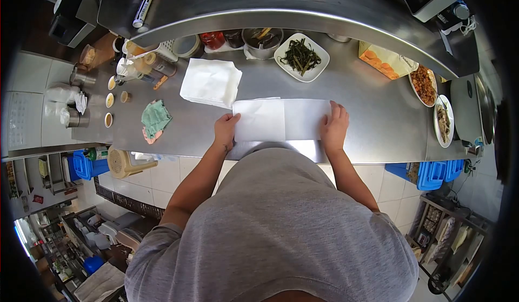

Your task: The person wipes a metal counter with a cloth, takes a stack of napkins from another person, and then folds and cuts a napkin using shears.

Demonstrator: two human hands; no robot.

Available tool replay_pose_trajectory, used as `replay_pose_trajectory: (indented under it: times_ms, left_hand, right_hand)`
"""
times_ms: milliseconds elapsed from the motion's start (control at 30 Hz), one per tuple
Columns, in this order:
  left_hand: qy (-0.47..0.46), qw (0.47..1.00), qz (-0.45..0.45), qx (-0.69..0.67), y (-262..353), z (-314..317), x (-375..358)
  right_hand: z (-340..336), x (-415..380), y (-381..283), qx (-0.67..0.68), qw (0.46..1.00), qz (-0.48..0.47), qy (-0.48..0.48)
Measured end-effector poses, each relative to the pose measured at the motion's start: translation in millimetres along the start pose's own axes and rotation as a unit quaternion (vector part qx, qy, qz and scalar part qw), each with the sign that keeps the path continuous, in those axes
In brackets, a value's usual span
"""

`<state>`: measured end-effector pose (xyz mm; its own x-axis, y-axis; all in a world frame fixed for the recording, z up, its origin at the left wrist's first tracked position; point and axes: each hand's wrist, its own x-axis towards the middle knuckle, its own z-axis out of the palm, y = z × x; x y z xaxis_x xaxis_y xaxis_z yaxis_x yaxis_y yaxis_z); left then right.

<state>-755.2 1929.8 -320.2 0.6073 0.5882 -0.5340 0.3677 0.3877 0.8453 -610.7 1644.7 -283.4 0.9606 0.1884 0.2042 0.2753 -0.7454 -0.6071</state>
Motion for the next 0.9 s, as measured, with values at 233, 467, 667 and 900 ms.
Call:
replay_pose_trajectory:
  times_ms: [233,467,667,900]
  left_hand:
    - [0.010,0.999,-0.035,-0.026,12,-9,-3]
    - [0.111,0.974,0.163,0.109,84,-40,-25]
    - [0.009,0.973,0.223,0.051,129,15,-93]
    - [-0.367,0.924,0.100,-0.035,113,61,-124]
  right_hand:
    - [16,-18,-11,-0.061,0.968,-0.203,-0.137]
    - [12,-14,-17,-0.063,0.971,-0.168,-0.159]
    - [-26,0,-124,0.305,0.921,-0.063,-0.235]
    - [-29,4,-135,0.426,0.842,0.088,-0.318]
